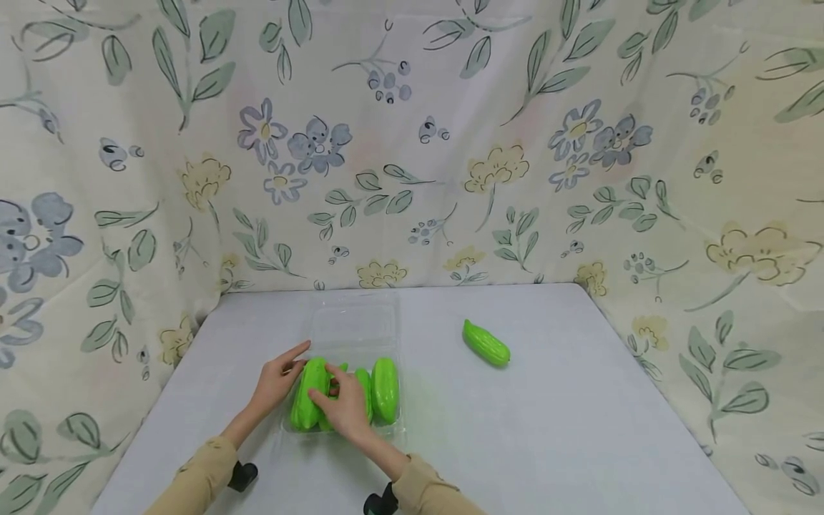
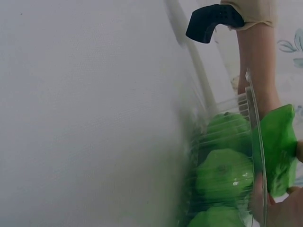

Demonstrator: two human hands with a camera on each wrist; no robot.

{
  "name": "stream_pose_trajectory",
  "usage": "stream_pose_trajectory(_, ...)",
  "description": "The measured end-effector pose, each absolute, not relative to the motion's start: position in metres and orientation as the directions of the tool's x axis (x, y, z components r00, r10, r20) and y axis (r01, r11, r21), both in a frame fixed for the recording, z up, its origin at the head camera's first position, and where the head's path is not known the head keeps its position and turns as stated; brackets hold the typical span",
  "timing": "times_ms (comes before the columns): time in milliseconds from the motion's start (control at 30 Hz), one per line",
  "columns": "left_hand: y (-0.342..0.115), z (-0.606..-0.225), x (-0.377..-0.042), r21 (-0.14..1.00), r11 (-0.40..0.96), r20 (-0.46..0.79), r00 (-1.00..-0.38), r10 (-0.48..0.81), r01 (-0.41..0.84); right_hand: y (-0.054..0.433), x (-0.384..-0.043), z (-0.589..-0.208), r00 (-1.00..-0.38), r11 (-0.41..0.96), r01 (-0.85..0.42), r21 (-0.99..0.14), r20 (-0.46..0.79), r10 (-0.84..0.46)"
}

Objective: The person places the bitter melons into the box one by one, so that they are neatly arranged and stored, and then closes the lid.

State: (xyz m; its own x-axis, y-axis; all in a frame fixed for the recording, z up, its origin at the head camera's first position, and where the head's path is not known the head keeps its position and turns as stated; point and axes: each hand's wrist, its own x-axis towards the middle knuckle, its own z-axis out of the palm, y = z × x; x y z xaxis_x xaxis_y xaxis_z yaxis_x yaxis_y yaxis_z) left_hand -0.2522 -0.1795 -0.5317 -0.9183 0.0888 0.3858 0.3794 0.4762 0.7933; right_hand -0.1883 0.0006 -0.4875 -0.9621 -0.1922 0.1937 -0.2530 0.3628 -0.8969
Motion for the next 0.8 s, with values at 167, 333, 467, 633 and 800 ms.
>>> stream_pose_trajectory(167, -0.1798, -0.5333, -0.2521, 0.784, 0.482, 0.401, -0.912, 0.09, 0.392, 0.0007, -0.1877, -0.4883, -0.962, 0.35, -0.251, -0.903, 0.193, -0.192)
stream_pose_trajectory(333, -0.1794, -0.5327, -0.2519, 0.794, 0.479, 0.384, -0.92, 0.083, 0.375, 0.0017, -0.1884, -0.4905, -0.962, 0.349, -0.25, -0.903, 0.19, -0.197)
stream_pose_trajectory(467, -0.179, -0.532, -0.2518, 0.797, 0.48, 0.375, -0.923, 0.082, 0.366, 0.004, -0.1891, -0.4921, -0.963, 0.346, -0.241, -0.907, 0.178, -0.204)
stream_pose_trajectory(633, -0.1784, -0.5313, -0.2519, 0.796, 0.485, 0.372, -0.925, 0.081, 0.363, 0.006, -0.1891, -0.4921, -0.961, 0.336, -0.24, -0.911, 0.175, -0.212)
stream_pose_trajectory(800, -0.1789, -0.5323, -0.2521, 0.789, 0.493, 0.382, -0.921, 0.075, 0.367, 0.0075, -0.1885, -0.4932, -0.957, 0.327, -0.255, -0.91, 0.189, -0.22)
